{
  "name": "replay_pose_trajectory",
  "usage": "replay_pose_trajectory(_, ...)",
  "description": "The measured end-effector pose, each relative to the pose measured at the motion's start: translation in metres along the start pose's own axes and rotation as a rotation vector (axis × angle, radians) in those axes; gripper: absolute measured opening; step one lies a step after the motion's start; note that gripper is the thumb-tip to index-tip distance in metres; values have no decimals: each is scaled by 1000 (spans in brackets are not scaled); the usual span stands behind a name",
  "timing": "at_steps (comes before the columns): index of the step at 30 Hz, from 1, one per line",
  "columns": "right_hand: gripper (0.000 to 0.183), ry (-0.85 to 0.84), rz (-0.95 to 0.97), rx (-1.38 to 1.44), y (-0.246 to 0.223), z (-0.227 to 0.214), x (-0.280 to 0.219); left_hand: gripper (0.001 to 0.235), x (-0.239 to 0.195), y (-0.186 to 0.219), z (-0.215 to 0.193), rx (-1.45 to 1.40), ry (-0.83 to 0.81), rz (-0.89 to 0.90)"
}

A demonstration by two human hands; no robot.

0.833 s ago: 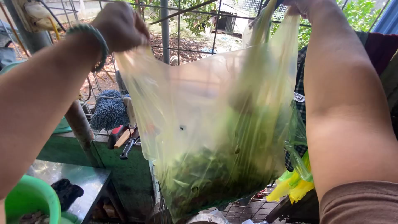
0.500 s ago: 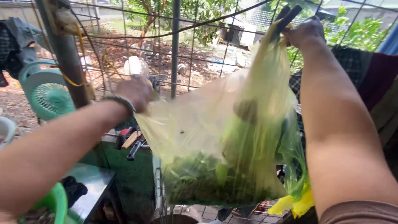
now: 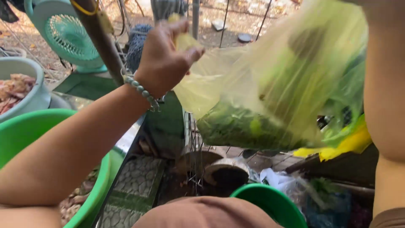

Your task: Skewer pieces of marinated meat and green leaves onto a metal spit.

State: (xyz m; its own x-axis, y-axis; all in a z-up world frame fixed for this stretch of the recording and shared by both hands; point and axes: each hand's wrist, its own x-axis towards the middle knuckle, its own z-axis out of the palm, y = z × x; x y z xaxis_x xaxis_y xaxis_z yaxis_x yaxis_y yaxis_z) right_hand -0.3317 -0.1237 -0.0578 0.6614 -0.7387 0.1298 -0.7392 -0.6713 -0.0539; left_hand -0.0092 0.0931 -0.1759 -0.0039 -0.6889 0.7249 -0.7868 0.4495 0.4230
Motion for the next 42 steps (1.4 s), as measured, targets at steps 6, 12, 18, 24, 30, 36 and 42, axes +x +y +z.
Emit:
replay_pose_trajectory(6, 28, -363, -271, -67, -158, 66, -21, 35, -40, 56, -57, -638, 49, -4)
replay_pose_trajectory(12, 43, -813, -84, -303, -248, 112, -56, 76, -127, 87, -47, -885, -323, 79)
replay_pose_trajectory(18, 45, -768, 83, -5, -305, 149, -76, 92, -153, 103, -86, -799, -604, 466)
replay_pose_trajectory(24, 48, -721, 268, 325, -305, 213, -89, 58, -189, 5, -28, -1303, -668, 101)
replay_pose_trajectory(30, 51, -629, 515, 690, -217, 296, -125, 63, -205, -68, 86, -767, -478, -558)
replay_pose_trajectory(36, 55, -450, 805, 1061, -76, 384, -183, 123, -207, -48, 209, -387, -600, -457)
replay_pose_trajectory(42, 61, -264, 649, 1022, 2, 415, -169, 36, -224, -66, 282, -391, -575, -624)
